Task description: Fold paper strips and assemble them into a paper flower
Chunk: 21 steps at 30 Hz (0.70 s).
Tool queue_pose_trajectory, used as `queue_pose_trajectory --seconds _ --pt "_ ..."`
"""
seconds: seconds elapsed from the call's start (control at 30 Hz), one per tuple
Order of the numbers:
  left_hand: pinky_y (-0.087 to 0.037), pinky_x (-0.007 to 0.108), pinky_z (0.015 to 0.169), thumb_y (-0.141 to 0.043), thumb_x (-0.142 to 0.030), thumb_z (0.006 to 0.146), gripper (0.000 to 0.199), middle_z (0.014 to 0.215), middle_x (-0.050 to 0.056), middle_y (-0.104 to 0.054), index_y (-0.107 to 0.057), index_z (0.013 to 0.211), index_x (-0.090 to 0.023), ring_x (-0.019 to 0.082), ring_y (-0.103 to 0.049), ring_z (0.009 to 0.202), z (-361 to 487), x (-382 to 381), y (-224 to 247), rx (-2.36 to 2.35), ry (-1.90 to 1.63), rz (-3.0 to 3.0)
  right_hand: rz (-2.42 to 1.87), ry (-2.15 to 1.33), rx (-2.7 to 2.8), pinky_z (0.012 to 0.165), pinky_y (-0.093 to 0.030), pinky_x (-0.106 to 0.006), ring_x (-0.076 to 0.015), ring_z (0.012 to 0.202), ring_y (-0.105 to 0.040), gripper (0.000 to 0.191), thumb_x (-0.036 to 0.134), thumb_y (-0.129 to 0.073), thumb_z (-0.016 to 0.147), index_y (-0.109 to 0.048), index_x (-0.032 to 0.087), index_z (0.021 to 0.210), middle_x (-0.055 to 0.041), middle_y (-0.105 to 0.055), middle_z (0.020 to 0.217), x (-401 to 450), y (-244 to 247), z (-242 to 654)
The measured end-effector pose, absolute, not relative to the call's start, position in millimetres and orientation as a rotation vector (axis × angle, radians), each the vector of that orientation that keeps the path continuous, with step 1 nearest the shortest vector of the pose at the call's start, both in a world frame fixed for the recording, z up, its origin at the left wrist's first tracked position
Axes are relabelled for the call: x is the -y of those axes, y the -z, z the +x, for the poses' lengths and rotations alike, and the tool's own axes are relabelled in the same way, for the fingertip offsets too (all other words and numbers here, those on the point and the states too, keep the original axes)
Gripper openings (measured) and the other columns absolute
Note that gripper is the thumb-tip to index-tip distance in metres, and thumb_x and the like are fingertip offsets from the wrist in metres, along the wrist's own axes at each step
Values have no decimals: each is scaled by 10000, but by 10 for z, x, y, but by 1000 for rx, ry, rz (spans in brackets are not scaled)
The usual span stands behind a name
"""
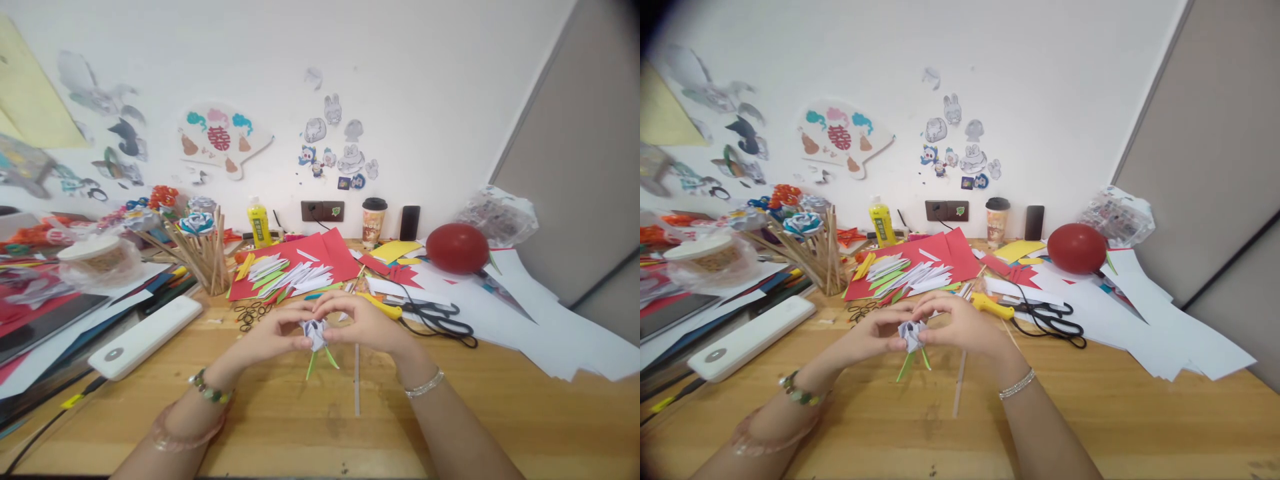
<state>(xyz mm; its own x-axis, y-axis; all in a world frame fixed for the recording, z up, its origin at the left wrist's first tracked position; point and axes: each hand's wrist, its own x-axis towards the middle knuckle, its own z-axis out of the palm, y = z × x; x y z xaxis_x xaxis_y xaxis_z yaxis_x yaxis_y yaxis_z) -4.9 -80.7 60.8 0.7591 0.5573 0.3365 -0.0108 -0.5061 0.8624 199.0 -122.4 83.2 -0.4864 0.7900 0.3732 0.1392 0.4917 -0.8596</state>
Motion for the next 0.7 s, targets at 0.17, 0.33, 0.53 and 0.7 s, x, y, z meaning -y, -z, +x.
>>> queue_pose_trajectory --seconds 0.17,0.33,0.53,0.7 --pt "-366 382 944 -667 -361 713 323 1140 68 -569 -668 1005 -223 240 -488 1098 -51 808 -610 -425 -742 1984 -779 -1000 1934 952 -360 -314 -174 1060 -517 212 211 -699 682 -668 226 891 -28 -581 1074 1215 -815 1990" --pt "-378 363 933 -672 -325 718 297 1108 52 -582 -668 1003 -241 222 -503 1081 -55 799 -591 -402 -764 1978 -806 -947 1931 929 -376 -316 -170 1023 -530 195 169 -680 686 -655 216 873 -26 -593 1033 1239 -822 1961" --pt "-368 403 955 -684 -343 700 315 1115 77 -568 -663 984 -209 245 -495 1097 -82 780 -563 -492 -780 2019 -818 -918 1928 876 -407 -305 -160 960 -545 189 155 -653 695 -630 209 874 -24 -581 1001 1235 -826 1944" --pt "-325 440 993 -655 -379 722 417 1237 97 -487 -601 1107 -226 262 -424 1178 -80 812 -566 -498 -783 2049 -829 -839 1922 861 -405 -295 -152 944 -529 229 135 -634 696 -610 211 911 -17 -567 989 1235 -826 1941"
